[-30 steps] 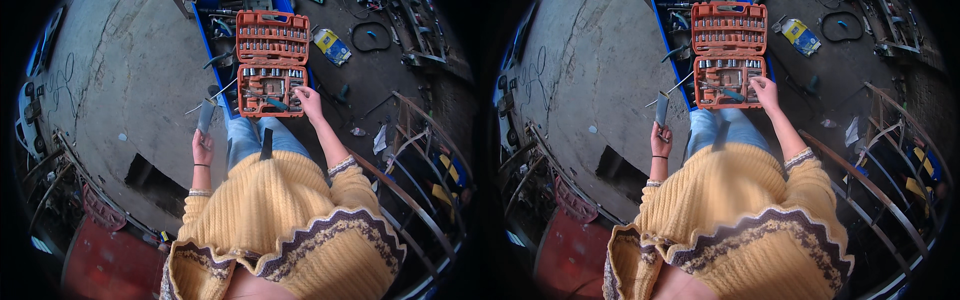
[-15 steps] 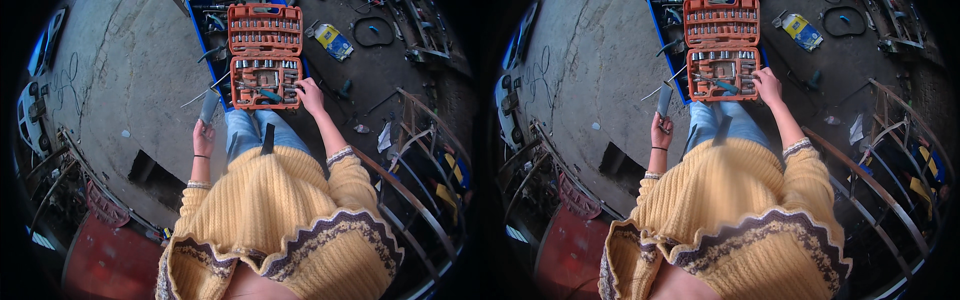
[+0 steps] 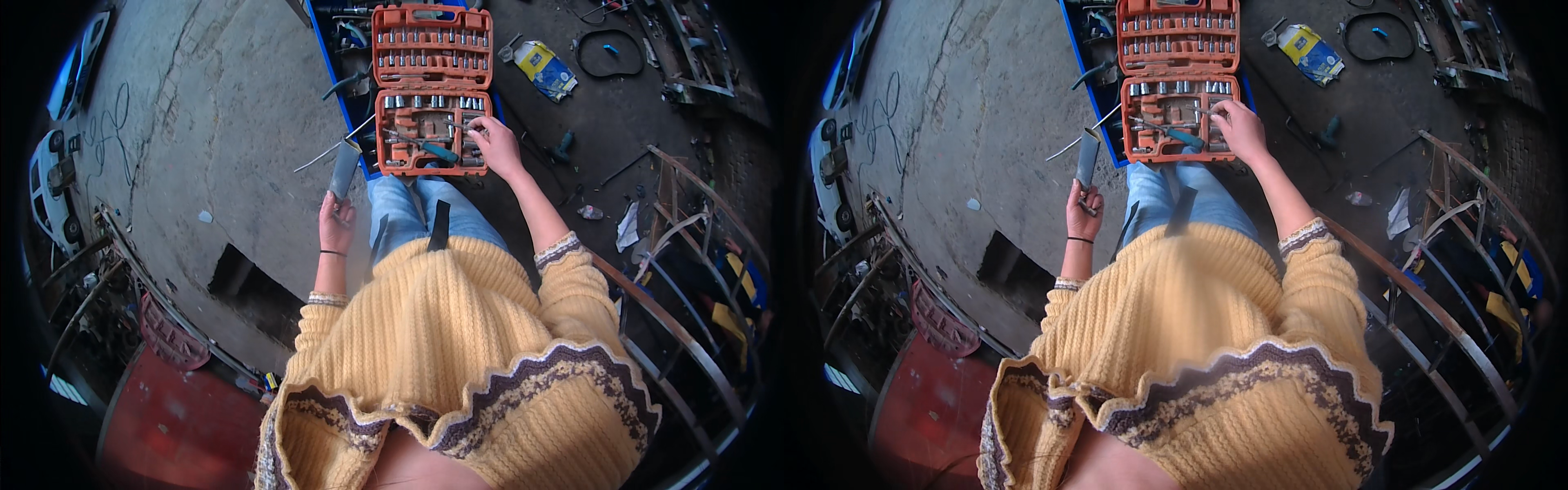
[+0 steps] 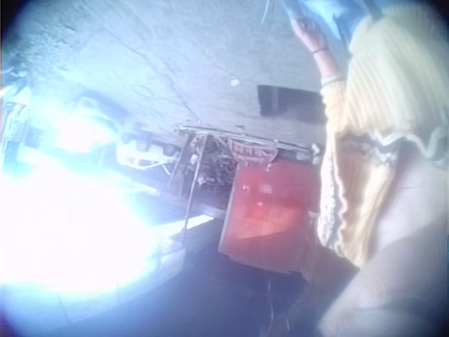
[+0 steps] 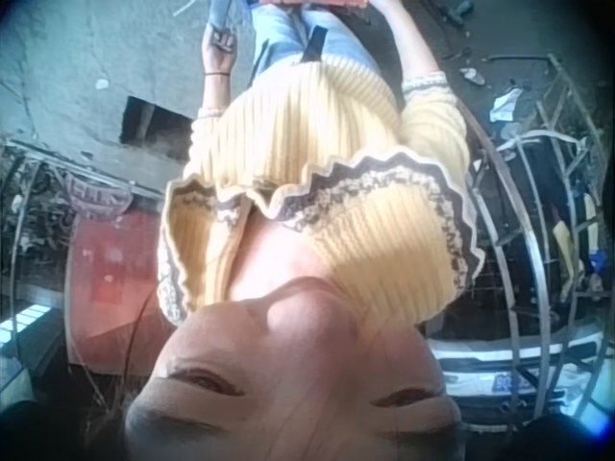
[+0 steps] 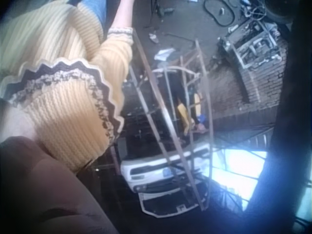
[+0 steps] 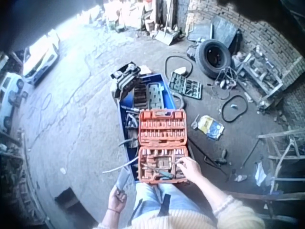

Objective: The person walks through a cluttered workshop, picks up a metal bar and a small container, then opens an orange tool case. They browse the contents and select a socket, holding it alongside the metal bar.

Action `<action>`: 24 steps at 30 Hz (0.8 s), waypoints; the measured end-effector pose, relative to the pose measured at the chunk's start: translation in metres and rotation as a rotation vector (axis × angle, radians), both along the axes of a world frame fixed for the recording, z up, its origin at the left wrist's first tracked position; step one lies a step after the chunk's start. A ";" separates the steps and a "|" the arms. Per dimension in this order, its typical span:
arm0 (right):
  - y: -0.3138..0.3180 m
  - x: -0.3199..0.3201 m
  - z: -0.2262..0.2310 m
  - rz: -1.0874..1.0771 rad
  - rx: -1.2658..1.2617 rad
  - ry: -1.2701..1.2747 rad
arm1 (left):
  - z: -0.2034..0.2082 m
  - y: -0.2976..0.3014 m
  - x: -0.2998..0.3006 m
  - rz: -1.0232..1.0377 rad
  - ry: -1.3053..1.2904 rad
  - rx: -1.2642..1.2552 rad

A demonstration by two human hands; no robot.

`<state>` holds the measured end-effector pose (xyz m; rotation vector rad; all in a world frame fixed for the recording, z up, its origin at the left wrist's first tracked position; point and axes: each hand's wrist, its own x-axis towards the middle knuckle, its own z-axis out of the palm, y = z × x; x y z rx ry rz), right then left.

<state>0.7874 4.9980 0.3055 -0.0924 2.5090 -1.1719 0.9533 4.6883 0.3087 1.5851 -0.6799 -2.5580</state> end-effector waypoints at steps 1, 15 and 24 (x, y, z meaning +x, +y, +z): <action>-0.011 0.004 0.006 0.022 -0.070 -0.037 | 0.002 0.001 -0.003 0.019 0.010 0.031; -0.107 0.091 0.083 0.050 -0.418 -0.351 | 0.024 0.051 -0.065 0.045 0.367 0.374; -0.072 0.076 0.055 0.139 -0.525 -0.186 | 0.037 0.043 -0.067 0.029 0.338 0.386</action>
